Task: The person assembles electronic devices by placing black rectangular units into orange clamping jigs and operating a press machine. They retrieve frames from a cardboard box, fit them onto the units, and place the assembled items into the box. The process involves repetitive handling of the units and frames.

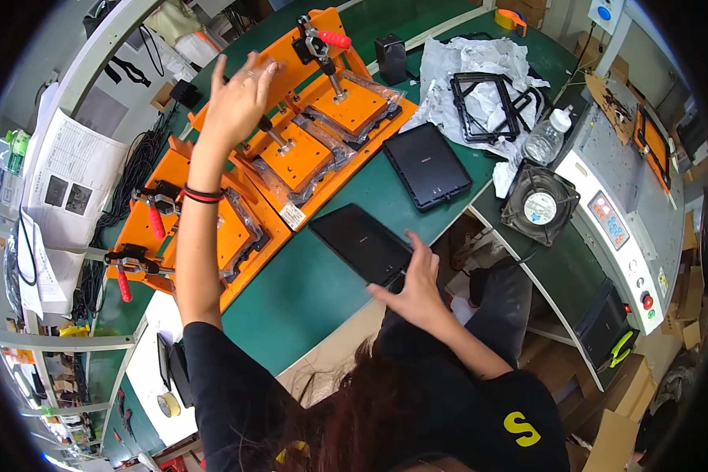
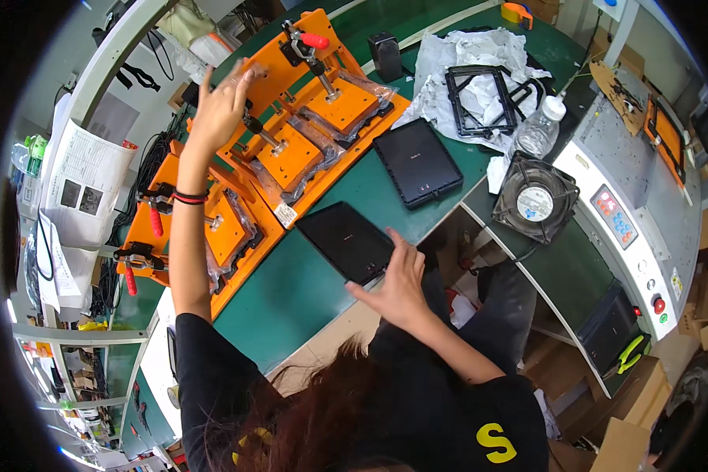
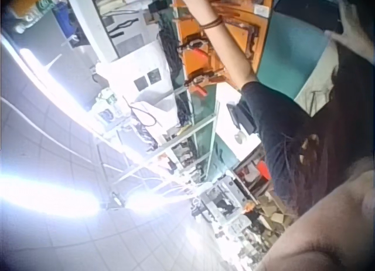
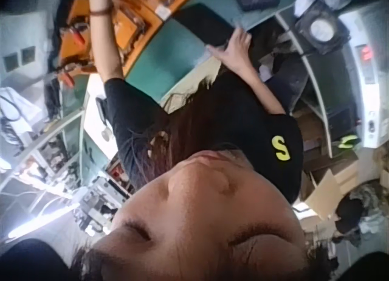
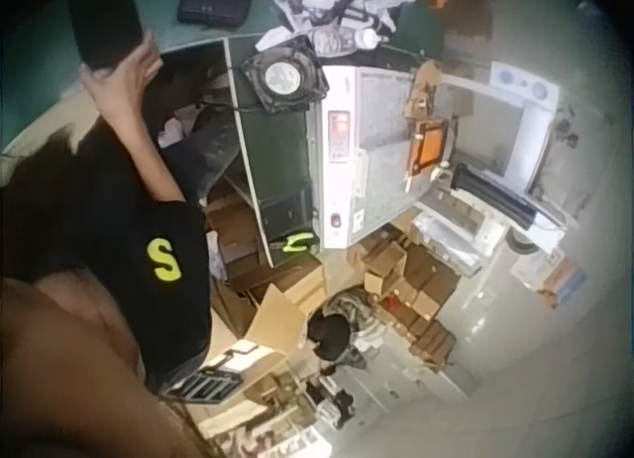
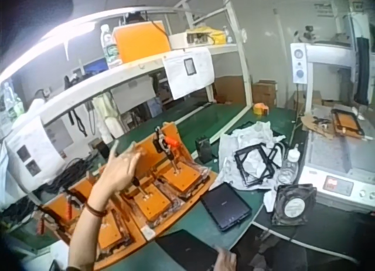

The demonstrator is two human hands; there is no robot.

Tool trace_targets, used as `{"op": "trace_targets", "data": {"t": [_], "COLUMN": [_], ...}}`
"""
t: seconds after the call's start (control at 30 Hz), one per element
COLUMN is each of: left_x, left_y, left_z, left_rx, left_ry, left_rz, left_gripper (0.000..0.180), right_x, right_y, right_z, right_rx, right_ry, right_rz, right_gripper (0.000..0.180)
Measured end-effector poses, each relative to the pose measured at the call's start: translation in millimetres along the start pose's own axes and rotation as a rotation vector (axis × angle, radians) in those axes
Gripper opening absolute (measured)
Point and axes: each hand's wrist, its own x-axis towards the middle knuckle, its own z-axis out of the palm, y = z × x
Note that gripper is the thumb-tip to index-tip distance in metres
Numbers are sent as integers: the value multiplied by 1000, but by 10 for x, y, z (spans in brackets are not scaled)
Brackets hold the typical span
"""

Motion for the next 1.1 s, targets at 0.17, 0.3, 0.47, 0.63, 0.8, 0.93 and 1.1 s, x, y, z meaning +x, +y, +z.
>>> {"op": "trace_targets", "data": {"t": [0.17, 0.3, 0.47, 0.63, 0.8, 0.93, 1.1], "left_x": [-494, -929, -862, -742, -821, -884, -1005], "left_y": [622, 1389, 1787, 1941, 2115, 2246, 2177], "left_z": [-371, -530, -654, -588, -470, -445, -170], "left_rx": [-764, -1479, -1672, -1733, -1840, -2159, -2886], "left_ry": [228, -42, -33, -14, 19, 6, 287], "left_rz": [-40, -79, 2, 84, 47, -29, -25], "left_gripper": [70, 99, 108, 111, 110, 108, 93], "right_x": [-124, -286, -441, -653, -773, -818, -788], "right_y": [31, -109, -254, -320, -414, -447, -371], "right_z": [-667, -938, -871, -876, -967, -971, -926], "right_rx": [1214, 1824, 2212, 2287, 2190, 2129, 2019], "right_ry": [-415, -569, -684, -706, -680, -686, -502], "right_rz": [425, 372, 409, 274, 186, 113, 150], "right_gripper": [94, 101, 111, 107, 101, 101, 95]}}
